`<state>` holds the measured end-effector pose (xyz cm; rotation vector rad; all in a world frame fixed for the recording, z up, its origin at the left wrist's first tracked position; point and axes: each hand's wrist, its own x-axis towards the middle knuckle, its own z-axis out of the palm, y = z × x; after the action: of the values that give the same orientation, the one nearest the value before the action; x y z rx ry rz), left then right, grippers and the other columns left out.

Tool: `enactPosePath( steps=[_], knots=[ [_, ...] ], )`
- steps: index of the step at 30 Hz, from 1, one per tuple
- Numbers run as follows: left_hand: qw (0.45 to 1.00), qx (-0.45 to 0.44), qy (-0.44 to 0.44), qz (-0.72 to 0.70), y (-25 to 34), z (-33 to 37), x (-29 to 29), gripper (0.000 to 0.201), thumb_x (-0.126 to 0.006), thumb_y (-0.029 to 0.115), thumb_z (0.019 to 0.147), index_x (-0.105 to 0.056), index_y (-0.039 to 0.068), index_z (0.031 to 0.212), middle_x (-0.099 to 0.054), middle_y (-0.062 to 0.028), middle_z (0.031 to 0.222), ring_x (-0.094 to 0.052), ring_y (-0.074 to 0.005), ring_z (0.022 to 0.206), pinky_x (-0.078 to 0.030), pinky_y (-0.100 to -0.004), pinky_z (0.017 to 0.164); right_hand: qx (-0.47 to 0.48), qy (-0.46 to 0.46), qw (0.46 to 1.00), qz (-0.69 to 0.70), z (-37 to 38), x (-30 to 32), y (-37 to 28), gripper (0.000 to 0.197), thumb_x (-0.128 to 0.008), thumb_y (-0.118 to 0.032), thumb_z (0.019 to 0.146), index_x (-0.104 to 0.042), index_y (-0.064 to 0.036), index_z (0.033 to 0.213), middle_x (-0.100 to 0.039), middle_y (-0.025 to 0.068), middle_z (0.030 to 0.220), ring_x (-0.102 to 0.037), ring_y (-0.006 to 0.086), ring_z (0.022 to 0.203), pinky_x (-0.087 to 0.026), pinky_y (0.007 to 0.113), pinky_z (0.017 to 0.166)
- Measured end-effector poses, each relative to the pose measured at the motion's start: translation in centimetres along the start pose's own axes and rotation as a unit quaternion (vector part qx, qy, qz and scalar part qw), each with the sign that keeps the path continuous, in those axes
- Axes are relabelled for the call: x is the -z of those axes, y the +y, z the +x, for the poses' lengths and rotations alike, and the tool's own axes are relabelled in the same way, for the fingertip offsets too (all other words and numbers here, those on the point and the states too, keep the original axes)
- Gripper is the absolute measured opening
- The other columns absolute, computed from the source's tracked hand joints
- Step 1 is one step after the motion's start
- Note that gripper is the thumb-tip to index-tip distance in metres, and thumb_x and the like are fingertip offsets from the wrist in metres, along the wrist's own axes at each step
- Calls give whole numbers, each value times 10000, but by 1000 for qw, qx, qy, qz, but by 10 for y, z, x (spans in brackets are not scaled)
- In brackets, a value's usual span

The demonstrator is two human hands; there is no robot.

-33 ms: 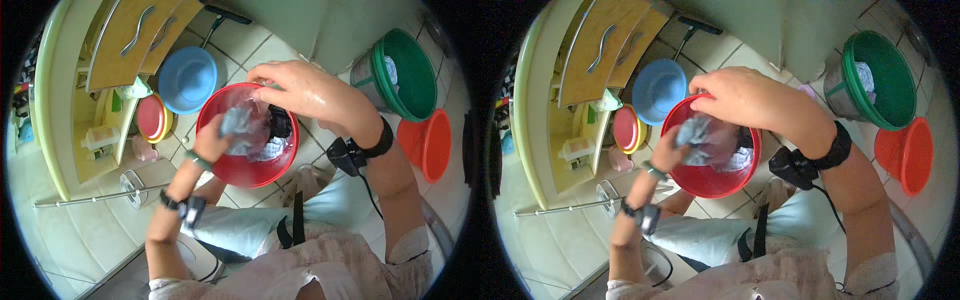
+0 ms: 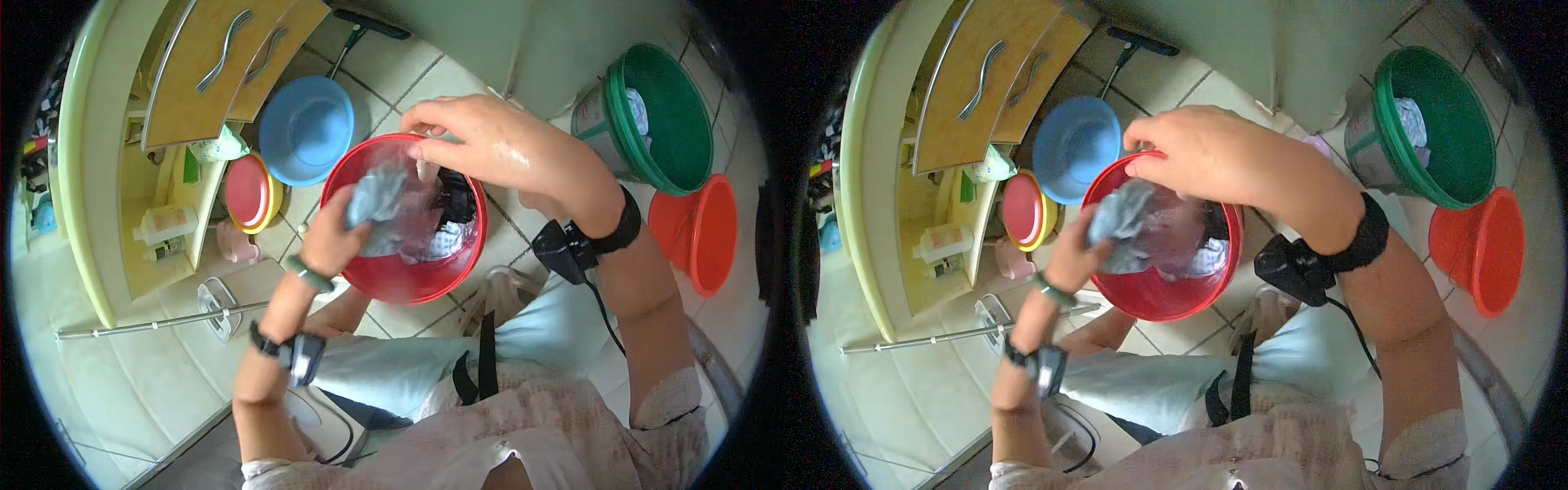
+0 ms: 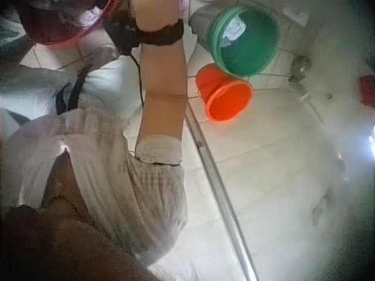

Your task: The recorder is hand-washing various pieces of clothing in a red plastic bucket filled with water.

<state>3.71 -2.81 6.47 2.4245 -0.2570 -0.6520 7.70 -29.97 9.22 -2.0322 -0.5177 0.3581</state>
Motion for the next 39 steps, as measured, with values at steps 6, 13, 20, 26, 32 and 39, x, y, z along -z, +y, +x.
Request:
enactPosePath(
  steps=[6, 13, 20, 26, 32, 39],
  knots=[
    [996, -51, 71, 13, 12, -14, 1, 616, -638, 95, 718, -378, 35, 1274, -542, -228, 1114, -554, -339, 1029, -442, -387, 860, -18, -11, 1000, 2, -5, 6, 0, 330, -542, -252, 844, -543, -14, 1073, -610, 186, 987, -590, 308, 923, -456, 366, 785],
    [982, 134, -85, 104, -115, 88, -168, 680, -638, 231, 751, -292, 76, 1315, -419, -285, 1171, -479, -462, 1036, -411, -477, 878, 43, 44, 996, -58, -5, 6, 18, 262, -541, -221, 827, -567, -16, 988, -603, 175, 882, -571, 342, 826, -450, 398, 731],
    [956, 103, -227, 155, -159, 123, -218, 651, -619, 193, 758, -301, 86, 1315, -418, -276, 1176, -472, -449, 1052, -406, -467, 894, -21, 20, 995, -94, -1, 14, 4, 245, -581, -169, 801, -572, -35, 1006, -591, 133, 898, -557, 303, 835, -439, 368, 730],
    [957, -4, -222, 185, -133, 107, -185, 629, -603, 161, 765, -309, 95, 1316, -417, -268, 1180, -466, -438, 1066, -401, -457, 908, 21, 25, 993, -115, 7, 6, 5, 242, -562, -196, 824, -572, -34, 1003, -588, 142, 905, -567, 313, 847, -445, 383, 730],
    [997, -50, -3, 51, -53, 47, -62, 624, -601, 8, 725, -358, 101, 1293, -427, -222, 1185, -470, -389, 1077, -400, -411, 929, 5, 6, 994, -111, -3, 9, 10, 299, -525, -270, 847, -565, -32, 1024, -595, 160, 944, -568, 340, 874, -448, 398, 767],
    [998, -67, 13, 13, -6, 4, -4, 693, -657, -24, 655, -382, 98, 1279, -418, -168, 1171, -429, -328, 1130, -378, -371, 966, 20, 8, 994, -108, -3, 5, 2, 283, -524, -256, 844, -568, -43, 1025, -596, 159, 922, -575, 339, 853, -447, 397, 753]
  ],
)
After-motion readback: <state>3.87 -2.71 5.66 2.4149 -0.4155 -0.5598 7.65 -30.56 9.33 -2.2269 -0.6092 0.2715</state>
